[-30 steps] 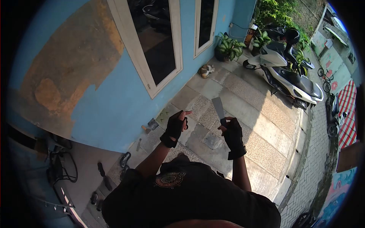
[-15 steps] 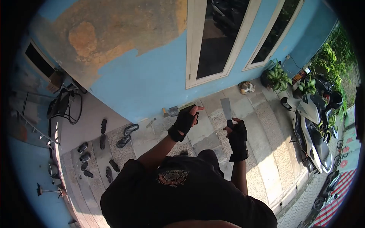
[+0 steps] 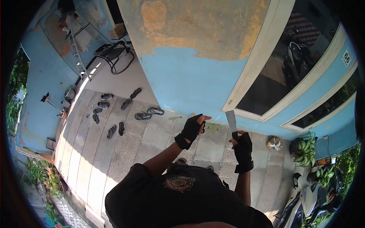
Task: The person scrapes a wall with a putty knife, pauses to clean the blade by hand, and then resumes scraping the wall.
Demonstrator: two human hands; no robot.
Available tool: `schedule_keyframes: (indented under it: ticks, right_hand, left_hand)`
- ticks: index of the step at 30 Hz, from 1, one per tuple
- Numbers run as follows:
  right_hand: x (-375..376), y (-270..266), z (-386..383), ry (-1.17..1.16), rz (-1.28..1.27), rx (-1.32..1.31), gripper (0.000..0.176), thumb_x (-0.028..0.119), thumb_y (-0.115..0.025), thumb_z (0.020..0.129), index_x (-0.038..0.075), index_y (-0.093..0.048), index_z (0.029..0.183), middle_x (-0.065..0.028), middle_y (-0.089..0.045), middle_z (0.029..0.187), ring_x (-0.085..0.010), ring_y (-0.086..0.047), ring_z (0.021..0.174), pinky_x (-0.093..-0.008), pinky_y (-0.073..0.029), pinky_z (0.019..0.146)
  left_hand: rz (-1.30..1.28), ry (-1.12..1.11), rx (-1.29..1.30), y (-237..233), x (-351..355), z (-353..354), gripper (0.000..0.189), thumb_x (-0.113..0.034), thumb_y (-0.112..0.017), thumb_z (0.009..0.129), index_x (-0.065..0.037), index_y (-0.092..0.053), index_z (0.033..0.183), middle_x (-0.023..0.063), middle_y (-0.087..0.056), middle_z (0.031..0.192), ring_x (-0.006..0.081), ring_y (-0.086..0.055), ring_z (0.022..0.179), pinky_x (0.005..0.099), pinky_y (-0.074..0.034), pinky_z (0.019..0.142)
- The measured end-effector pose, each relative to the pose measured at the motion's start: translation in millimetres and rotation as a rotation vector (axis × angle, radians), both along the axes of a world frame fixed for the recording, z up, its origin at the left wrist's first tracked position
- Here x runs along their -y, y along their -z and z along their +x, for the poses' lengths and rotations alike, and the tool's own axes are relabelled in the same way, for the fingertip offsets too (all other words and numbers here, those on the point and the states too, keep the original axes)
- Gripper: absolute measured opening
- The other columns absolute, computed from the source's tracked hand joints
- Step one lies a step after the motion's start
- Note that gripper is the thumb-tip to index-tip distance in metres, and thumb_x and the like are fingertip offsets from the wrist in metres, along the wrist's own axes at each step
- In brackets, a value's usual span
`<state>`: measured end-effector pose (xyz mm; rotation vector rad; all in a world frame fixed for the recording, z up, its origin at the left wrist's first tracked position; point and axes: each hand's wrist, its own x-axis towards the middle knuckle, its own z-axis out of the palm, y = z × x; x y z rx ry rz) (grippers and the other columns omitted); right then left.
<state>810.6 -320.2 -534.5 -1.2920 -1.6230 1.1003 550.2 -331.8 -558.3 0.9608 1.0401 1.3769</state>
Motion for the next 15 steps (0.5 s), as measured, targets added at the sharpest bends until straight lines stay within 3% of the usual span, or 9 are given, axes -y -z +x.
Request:
schedule_keyframes:
  ticks: [10,13,15]
  right_hand:
    - [-39.0,6.0,31.3,-0.123,-0.056,-0.008,0.036,0.002,-0.069,0.089,0.0,-0.058,0.123,-0.0054,-0.068,0.077,-0.0078,-0.057,0.057,-0.0237,-0.046,0.053]
    - [-54.7,20.0,26.8,-0.192,-0.072,-0.009,0.035,0.003,-0.067,0.09,-0.001,-0.058,0.124,-0.0061,-0.068,0.079,-0.008,-0.057,0.058,-0.0235,-0.046,0.052]
    - [-65.5,28.3,18.2,-0.244,-0.069,-0.03,0.035,0.003,-0.066,0.091,-0.001,-0.058,0.125,-0.0063,-0.068,0.08,-0.0079,-0.057,0.058,-0.0235,-0.046,0.052]
  left_hand:
    - [-0.092,-0.195,-0.024,4.5,24.7,57.4,0.056,-0.047,-0.043,0.107,0.002,-0.065,0.121,-0.0032,-0.04,0.056,0.007,-0.037,0.048,0.0268,-0.039,0.054]
    - [-0.085,-0.252,-0.037,14.3,26.2,52.4,0.048,-0.044,-0.046,0.107,-0.003,-0.069,0.121,-0.0041,-0.045,0.058,0.0056,-0.043,0.049,0.0244,-0.04,0.051]
    - [-0.108,-0.276,-0.045,12.1,22.9,46.6,0.055,-0.046,-0.044,0.107,0.002,-0.064,0.123,-0.0031,-0.042,0.056,0.0068,-0.039,0.048,0.0259,-0.041,0.054]
